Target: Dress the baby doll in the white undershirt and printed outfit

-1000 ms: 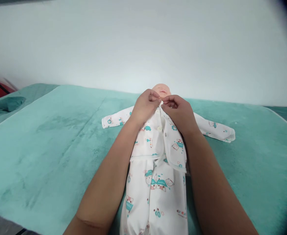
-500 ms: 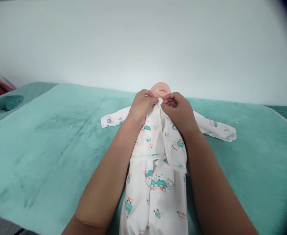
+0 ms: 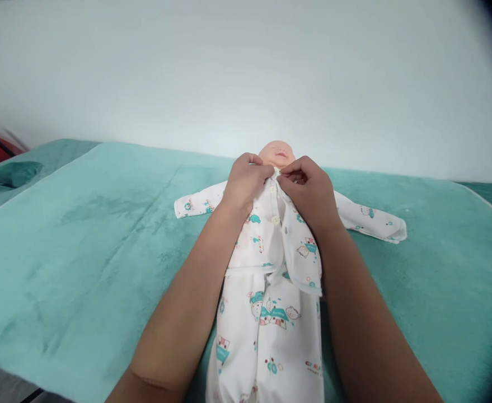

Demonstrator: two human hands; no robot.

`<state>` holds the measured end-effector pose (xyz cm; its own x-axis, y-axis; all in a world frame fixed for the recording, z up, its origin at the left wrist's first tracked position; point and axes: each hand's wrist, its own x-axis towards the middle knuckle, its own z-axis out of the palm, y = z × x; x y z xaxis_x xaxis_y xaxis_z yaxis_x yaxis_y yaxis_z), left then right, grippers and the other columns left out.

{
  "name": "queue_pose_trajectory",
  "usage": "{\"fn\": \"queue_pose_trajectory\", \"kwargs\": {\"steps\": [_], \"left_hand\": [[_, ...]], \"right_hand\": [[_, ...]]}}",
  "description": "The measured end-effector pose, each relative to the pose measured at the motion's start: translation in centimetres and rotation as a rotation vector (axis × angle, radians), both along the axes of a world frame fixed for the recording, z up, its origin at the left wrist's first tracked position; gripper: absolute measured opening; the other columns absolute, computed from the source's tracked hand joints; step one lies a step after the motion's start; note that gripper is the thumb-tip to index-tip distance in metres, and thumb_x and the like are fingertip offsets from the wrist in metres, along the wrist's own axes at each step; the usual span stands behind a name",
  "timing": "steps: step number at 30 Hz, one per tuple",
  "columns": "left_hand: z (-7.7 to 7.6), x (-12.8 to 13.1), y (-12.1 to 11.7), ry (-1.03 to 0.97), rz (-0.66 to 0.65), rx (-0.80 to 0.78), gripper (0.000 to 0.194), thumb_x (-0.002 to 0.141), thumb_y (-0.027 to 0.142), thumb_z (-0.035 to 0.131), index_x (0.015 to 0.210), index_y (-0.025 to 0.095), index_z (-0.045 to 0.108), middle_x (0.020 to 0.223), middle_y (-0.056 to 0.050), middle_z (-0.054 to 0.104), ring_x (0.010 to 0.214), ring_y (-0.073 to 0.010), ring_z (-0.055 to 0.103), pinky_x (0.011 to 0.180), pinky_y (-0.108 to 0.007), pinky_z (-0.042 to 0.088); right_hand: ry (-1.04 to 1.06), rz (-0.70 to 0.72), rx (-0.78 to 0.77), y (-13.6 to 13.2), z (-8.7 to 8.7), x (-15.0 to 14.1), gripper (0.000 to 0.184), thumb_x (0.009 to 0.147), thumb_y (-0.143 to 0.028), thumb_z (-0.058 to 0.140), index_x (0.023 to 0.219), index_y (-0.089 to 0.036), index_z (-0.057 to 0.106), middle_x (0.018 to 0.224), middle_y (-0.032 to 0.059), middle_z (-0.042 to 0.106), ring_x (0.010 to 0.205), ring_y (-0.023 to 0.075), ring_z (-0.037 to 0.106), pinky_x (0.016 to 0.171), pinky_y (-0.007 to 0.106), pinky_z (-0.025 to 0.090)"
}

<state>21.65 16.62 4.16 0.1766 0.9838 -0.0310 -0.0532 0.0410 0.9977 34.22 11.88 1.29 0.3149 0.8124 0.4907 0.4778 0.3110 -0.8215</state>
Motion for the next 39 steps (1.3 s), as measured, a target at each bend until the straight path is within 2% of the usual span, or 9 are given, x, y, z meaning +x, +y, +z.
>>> {"fn": "queue_pose_trajectory", "kwargs": {"steps": [12, 17, 24, 28, 32, 36, 39], "left_hand": [[-0.2, -0.6, -0.1, -0.024, -0.072, 0.01, 0.031, 0.063, 0.008, 0.066, 0.078, 0.022, 0.043, 0.06, 0.007, 0.043, 0.051, -0.0077, 0.041, 0.051, -0.022, 0.029], [-0.6, -0.5, 0.3, 0.003, -0.108, 0.086, 0.028, 0.065, 0.009, 0.069, 0.078, 0.022, 0.047, 0.064, 0.005, 0.048, 0.056, -0.0099, 0.047, 0.054, -0.024, 0.033], [-0.7, 0.0, 0.4, 0.115, -0.056, 0.204, 0.02, 0.071, 0.013, 0.072, 0.076, 0.02, 0.053, 0.07, 0.001, 0.056, 0.062, -0.0111, 0.048, 0.06, -0.026, 0.036], [-1.0, -0.2, 0.2, 0.199, -0.037, 0.288, 0.01, 0.075, 0.013, 0.067, 0.082, 0.019, 0.062, 0.084, -0.002, 0.065, 0.073, -0.0141, 0.057, 0.067, -0.027, 0.042], [-1.5, -0.5, -0.2, 0.292, -0.008, 0.368, 0.018, 0.077, 0.01, 0.059, 0.088, 0.018, 0.071, 0.094, -0.005, 0.071, 0.088, -0.0181, 0.063, 0.081, -0.03, 0.046], [-2.2, -1.3, -1.6, 0.249, 0.034, 0.392, 0.02, 0.082, 0.016, 0.057, 0.092, 0.018, 0.073, 0.101, -0.007, 0.073, 0.097, -0.0195, 0.064, 0.088, -0.031, 0.046], [-2.6, -2.5, -3.1, 0.175, 0.024, 0.409, 0.018, 0.085, 0.022, 0.058, 0.094, 0.019, 0.073, 0.101, -0.005, 0.073, 0.095, -0.0179, 0.063, 0.089, -0.029, 0.045]], "right_hand": [[-0.023, -0.044, -0.024, 0.0, 0.2, -0.2, 0.008, 0.075, -0.016, 0.06, 0.071, -0.023, 0.056, 0.069, -0.0038, 0.059, 0.066, 0.0137, 0.052, 0.069, 0.031, 0.045], [0.07, -0.039, -0.079, 0.1, 0.0, 0.0, 0.005, 0.075, -0.019, 0.062, 0.078, -0.023, 0.06, 0.075, -0.0022, 0.063, 0.07, 0.0149, 0.057, 0.069, 0.031, 0.047], [0.119, -0.037, -0.086, 0.0, -0.1, 0.0, 0.009, 0.078, -0.023, 0.062, 0.087, -0.023, 0.064, 0.083, -0.0003, 0.066, 0.075, 0.0151, 0.059, 0.074, 0.031, 0.049], [0.061, -0.06, -0.112, -0.8, 0.2, -0.4, 0.013, 0.079, -0.022, 0.061, 0.089, -0.022, 0.069, 0.09, 0.0024, 0.067, 0.078, 0.0171, 0.059, 0.077, 0.034, 0.048], [-0.054, -0.092, -0.057, -1.4, 0.1, -0.7, 0.015, 0.083, -0.021, 0.057, 0.088, -0.022, 0.071, 0.099, 0.0054, 0.069, 0.089, 0.0206, 0.06, 0.088, 0.039, 0.046], [-0.126, -0.114, -0.031, -2.0, -0.5, -0.9, 0.017, 0.086, -0.023, 0.056, 0.089, -0.022, 0.072, 0.102, 0.0071, 0.068, 0.1, 0.0235, 0.061, 0.095, 0.043, 0.045], [-0.231, -0.121, -0.031, -3.5, -1.1, -1.7, 0.021, 0.088, -0.029, 0.056, 0.103, -0.023, 0.071, 0.112, 0.0092, 0.064, 0.111, 0.027, 0.056, 0.102, 0.047, 0.041]]}}
